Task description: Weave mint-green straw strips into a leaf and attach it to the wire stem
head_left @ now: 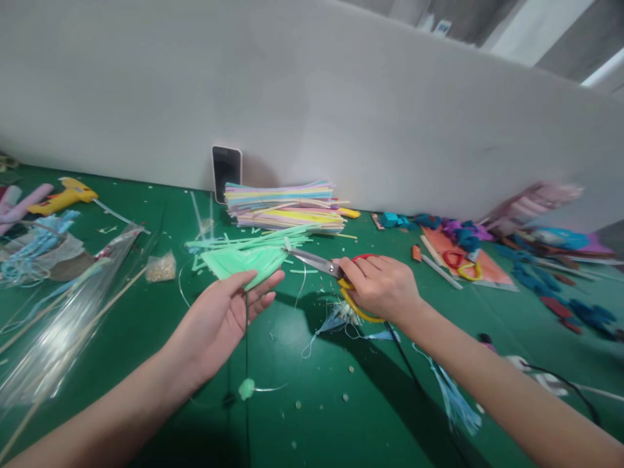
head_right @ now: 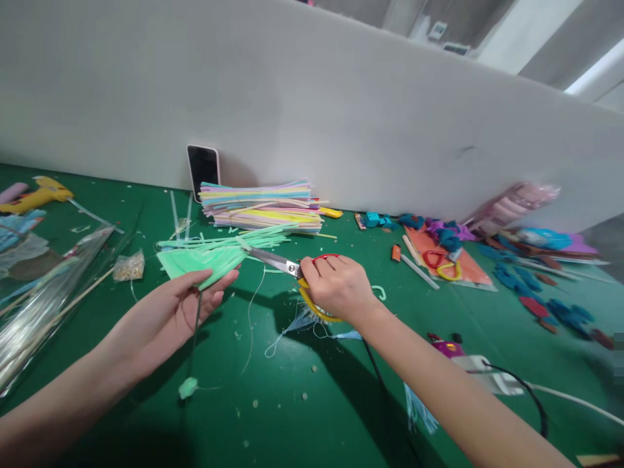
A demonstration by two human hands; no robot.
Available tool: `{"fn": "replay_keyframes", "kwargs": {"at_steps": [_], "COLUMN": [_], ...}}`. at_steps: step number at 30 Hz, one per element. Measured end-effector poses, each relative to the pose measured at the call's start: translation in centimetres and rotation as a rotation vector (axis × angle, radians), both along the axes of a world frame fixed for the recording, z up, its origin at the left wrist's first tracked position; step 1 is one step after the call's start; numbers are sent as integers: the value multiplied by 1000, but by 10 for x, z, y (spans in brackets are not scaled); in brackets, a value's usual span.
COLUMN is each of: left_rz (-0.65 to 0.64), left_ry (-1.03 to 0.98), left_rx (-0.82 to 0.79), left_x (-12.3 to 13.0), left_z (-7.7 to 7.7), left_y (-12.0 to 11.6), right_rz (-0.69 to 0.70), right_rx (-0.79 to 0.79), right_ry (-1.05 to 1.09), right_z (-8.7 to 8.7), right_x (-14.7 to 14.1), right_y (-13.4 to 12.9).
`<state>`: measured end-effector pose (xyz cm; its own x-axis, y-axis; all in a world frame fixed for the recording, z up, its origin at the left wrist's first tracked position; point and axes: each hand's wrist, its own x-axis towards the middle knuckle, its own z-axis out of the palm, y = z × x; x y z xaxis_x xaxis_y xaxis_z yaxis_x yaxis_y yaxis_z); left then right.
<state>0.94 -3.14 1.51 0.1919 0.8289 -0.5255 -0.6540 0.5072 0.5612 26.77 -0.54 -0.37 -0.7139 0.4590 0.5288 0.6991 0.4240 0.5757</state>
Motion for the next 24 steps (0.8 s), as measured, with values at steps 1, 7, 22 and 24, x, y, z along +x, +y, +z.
{"fn": "replay_keyframes", "kwargs": {"at_steps": [1, 7, 22, 24], "left_rz": [-2, -20, -317, -459], "left_ry": [-7, -53, 550, 678], "left_rx": [-2, -53, 314, 428], "left_x": [-1, -4, -43, -53], "left_z": [0, -3, 16, 24], "left_y": [1, 5, 23, 22], "right_rz": [-4, 18, -637, -625], "right_rx": [-9, -80, -999, -1137], "right_ry": [8, 27, 437, 479], "right_z": [-2, -10, -25, -33], "right_x": [0, -2, -43, -54], "right_y": [0, 2, -42, -50]}}
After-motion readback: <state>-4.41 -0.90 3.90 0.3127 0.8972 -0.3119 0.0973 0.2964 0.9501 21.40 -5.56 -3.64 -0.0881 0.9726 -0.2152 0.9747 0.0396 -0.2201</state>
